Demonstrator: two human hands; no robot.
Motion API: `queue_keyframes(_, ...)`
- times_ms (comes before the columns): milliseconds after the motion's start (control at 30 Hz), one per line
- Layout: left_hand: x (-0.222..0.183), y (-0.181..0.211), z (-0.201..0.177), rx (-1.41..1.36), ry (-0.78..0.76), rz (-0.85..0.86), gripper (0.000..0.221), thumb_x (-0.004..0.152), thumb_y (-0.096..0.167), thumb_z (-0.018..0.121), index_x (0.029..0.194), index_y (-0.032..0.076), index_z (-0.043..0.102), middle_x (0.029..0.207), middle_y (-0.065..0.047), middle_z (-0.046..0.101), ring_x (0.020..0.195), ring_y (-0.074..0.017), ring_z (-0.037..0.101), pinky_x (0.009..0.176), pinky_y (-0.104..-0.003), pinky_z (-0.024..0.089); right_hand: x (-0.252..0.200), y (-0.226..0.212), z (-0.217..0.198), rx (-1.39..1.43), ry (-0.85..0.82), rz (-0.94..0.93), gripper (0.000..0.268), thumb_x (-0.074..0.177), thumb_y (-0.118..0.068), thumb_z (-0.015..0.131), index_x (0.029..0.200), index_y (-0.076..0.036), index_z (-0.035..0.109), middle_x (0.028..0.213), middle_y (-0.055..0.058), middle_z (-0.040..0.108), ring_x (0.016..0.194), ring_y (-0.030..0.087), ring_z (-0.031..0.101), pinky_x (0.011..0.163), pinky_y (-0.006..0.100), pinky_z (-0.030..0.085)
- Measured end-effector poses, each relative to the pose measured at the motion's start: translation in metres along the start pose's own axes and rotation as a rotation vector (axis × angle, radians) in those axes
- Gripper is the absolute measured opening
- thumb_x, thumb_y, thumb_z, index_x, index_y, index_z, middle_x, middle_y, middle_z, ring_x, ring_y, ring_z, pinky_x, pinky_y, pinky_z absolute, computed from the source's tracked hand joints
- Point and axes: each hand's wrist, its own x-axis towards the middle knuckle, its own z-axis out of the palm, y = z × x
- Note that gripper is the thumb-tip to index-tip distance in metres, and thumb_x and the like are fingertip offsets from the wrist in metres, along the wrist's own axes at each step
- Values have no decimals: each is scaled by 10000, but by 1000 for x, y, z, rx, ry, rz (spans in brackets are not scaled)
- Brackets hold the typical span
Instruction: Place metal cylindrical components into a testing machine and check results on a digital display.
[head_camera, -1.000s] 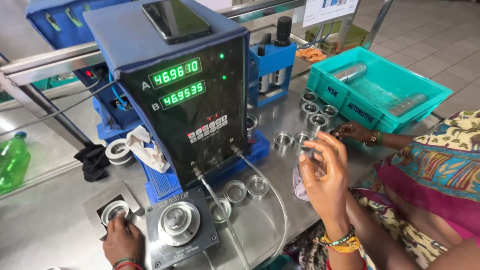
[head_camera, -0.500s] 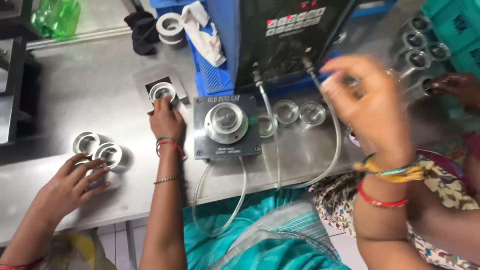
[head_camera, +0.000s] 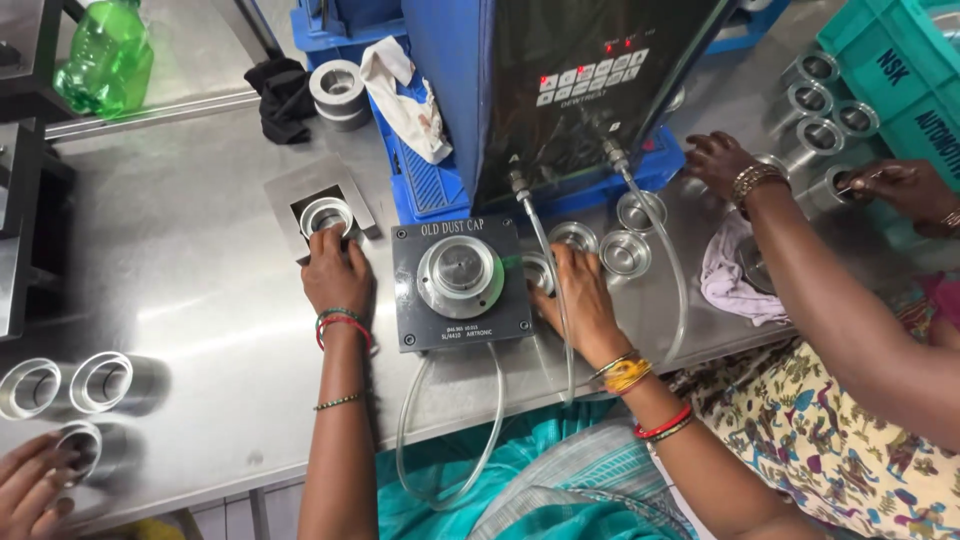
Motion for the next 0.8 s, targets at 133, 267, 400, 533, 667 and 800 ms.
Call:
queue_keyframes(133,0,-1,0,-4,-1,-10,310,956,162,631,1258,99,660,1235,-129,648,1024,-346,663,847,-481,488,-5,11,3,16,-34,33,569,806,-108,733,1308,28,503,1149,253,653,1122,439,567,982,502,467)
queue_keyframes(267,-2,-5,5,6,38,28,300,953,165,643,1243,88,665,1222,-140,655,1046,-355,660,850,-478,490,-13,20,-16,85,-235,64,607,814,-18,644,1394,0,469,1160,232,647,1112,407,587,932,465,511)
queue_keyframes(400,-3,-5,10,-37,55,29,279,974,170,645,1233,68,667,1201,-162,654,1047,-373,650,869,-473,499,-38,15,-28,79,-274,-3,538,864,-6,594,1395,-22,511,1141,205,655,1111,370,608,950,443,527)
queue_keyframes(533,3,8,-2,32,27,-59,196,995,176,637,1159,86,695,1159,-121,682,935,-373,673,794,-490,523,-50,-12,-43,76,-135,-106,414,850,-36,628,1263,-28,605,1188,188,665,1176,372,592,999,458,500)
queue_keyframes(667,3,10,9,120,34,-81,94,996,144,629,1037,73,674,1123,-126,658,905,-383,678,726,-493,532,-55,-25,-56,-64,-53,105,480,845,-199,715,1259,8,589,1210,209,616,1161,398,569,954,469,496)
queue_keyframes(800,4,23,12,127,63,-142,129,981,165,648,1015,40,645,1127,-161,626,877,-388,684,736,-490,541,-55,-44,-56,-182,-214,322,710,824,-427,770,1314,31,538,1216,209,576,1163,394,554,936,475,513)
